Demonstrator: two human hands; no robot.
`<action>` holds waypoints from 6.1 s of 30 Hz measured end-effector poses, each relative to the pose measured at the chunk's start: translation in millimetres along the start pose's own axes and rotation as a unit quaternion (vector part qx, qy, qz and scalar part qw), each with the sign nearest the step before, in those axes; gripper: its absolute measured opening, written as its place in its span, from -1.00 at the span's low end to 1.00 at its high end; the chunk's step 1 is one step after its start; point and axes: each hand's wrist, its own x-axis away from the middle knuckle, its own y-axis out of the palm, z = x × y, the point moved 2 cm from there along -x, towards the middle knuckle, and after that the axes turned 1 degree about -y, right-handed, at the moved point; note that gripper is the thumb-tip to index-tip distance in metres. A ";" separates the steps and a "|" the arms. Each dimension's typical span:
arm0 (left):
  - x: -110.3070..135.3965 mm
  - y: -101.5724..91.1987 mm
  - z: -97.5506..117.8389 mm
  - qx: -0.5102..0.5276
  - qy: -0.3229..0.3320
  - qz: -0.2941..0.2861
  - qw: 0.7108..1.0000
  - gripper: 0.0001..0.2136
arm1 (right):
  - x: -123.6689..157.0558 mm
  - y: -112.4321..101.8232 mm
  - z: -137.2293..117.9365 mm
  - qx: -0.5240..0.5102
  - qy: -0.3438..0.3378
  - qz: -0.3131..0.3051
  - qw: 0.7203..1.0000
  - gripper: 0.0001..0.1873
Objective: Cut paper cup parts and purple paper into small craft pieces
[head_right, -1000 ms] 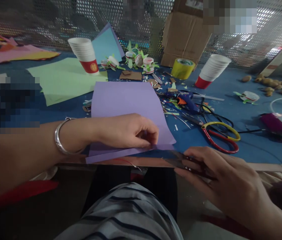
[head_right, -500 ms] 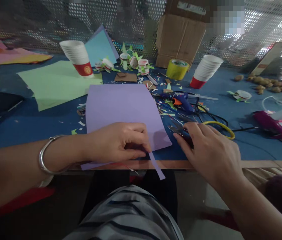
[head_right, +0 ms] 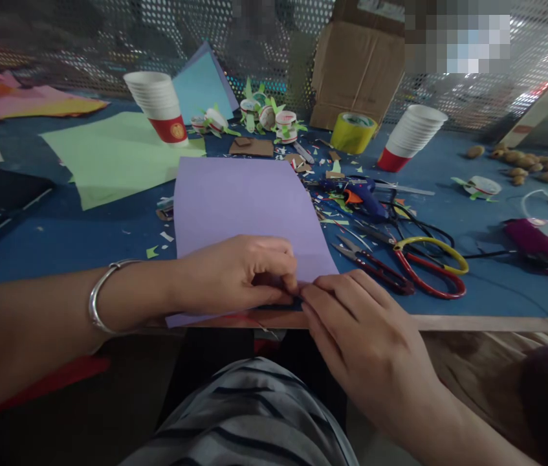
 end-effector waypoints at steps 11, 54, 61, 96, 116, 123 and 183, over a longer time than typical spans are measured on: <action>26.8 -2.4 -0.4 -0.209 0.065 0.009 0.976 -0.73 | 10.0 2.2 -5.2 0.096 -0.074 -0.019 0.992 -0.72; 30.7 -13.2 -4.5 -0.181 -0.026 -0.051 0.982 -0.61 | 25.9 5.7 -9.9 0.088 -0.091 0.016 0.992 -0.62; 29.2 -15.1 -6.1 -0.177 -0.023 -0.057 0.982 -0.63 | 7.9 4.8 -12.4 0.080 -0.027 0.022 0.996 -0.77; 30.2 -13.6 -7.8 -0.175 -0.027 -0.066 0.982 -0.60 | 19.3 10.8 -12.9 0.010 -0.073 -0.001 0.997 -0.66; 15.4 -20.6 11.4 -0.120 -0.098 -0.051 0.987 -0.76 | 8.0 -18.7 37.0 0.184 0.094 0.070 0.976 -0.86; 6.6 -17.1 13.4 -0.114 -0.181 -0.065 0.975 -0.93 | 18.5 -14.7 63.7 0.205 0.076 0.011 0.976 -0.65; 31.4 -11.5 39.0 -0.131 -0.152 -0.011 0.980 -0.87 | -13.8 -5.0 66.3 -0.163 0.335 0.178 0.911 -0.51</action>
